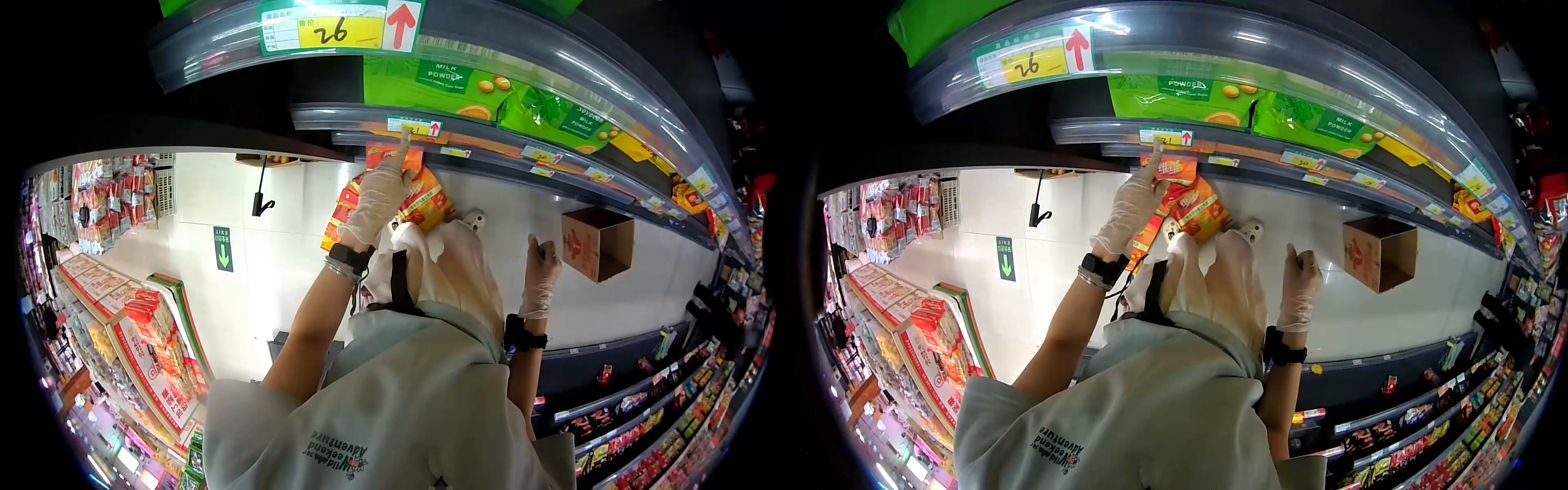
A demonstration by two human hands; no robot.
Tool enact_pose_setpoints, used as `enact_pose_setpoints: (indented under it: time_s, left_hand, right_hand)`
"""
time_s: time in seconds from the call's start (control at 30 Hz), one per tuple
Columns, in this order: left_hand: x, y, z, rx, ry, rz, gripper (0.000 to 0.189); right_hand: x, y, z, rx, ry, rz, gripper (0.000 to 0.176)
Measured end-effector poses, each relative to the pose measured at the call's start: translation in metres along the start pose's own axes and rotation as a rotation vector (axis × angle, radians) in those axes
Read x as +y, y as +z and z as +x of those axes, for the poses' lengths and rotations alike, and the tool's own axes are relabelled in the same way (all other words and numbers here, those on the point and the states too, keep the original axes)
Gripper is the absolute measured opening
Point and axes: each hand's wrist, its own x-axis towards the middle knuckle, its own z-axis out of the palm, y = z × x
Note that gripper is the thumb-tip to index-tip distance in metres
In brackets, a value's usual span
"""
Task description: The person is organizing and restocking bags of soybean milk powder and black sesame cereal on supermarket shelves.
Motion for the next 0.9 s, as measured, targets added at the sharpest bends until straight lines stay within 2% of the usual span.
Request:
enact_pose_setpoints:
  time_s: [0.13, 0.2, 0.43, 0.57, 0.63, 0.7, 0.73, 0.8, 0.9]
  left_hand:
    - [-0.007, 0.005, 0.001, 0.048, 0.078, 0.025, 0.074]
    - [-0.001, 0.000, 0.000, -0.008, 0.023, 0.031, 0.073]
    - [-0.002, 0.002, -0.002, 0.046, 0.058, 0.005, 0.072]
    - [0.001, 0.000, -0.003, 0.017, 0.004, 0.014, 0.071]
    - [0.000, 0.002, -0.004, 0.024, -0.010, 0.003, 0.070]
    - [-0.004, 0.006, -0.006, 0.075, 0.002, -0.071, 0.058]
    - [-0.007, 0.007, -0.007, 0.074, 0.003, -0.071, 0.058]
    - [-0.014, 0.010, -0.009, 0.034, -0.030, -0.089, 0.036]
    - [-0.023, 0.014, -0.012, 0.004, -0.037, -0.145, 0.025]
  right_hand:
    - [0.005, 0.002, -0.001, -0.002, 0.002, -0.024, 0.035]
    - [0.006, 0.002, -0.002, -0.014, 0.016, -0.029, 0.036]
    - [0.005, 0.002, -0.003, -0.009, -0.035, -0.028, 0.036]
    - [0.006, 0.002, -0.003, -0.031, 0.016, -0.043, 0.036]
    - [0.004, 0.002, -0.004, 0.011, -0.043, -0.012, 0.036]
    - [0.002, 0.001, -0.005, 0.007, -0.037, -0.014, 0.036]
    - [0.002, 0.000, -0.005, 0.004, -0.032, -0.017, 0.035]
    - [0.008, 0.004, -0.007, 0.007, -0.012, -0.012, 0.035]
    - [0.013, 0.005, -0.008, 0.023, -0.018, 0.025, 0.033]
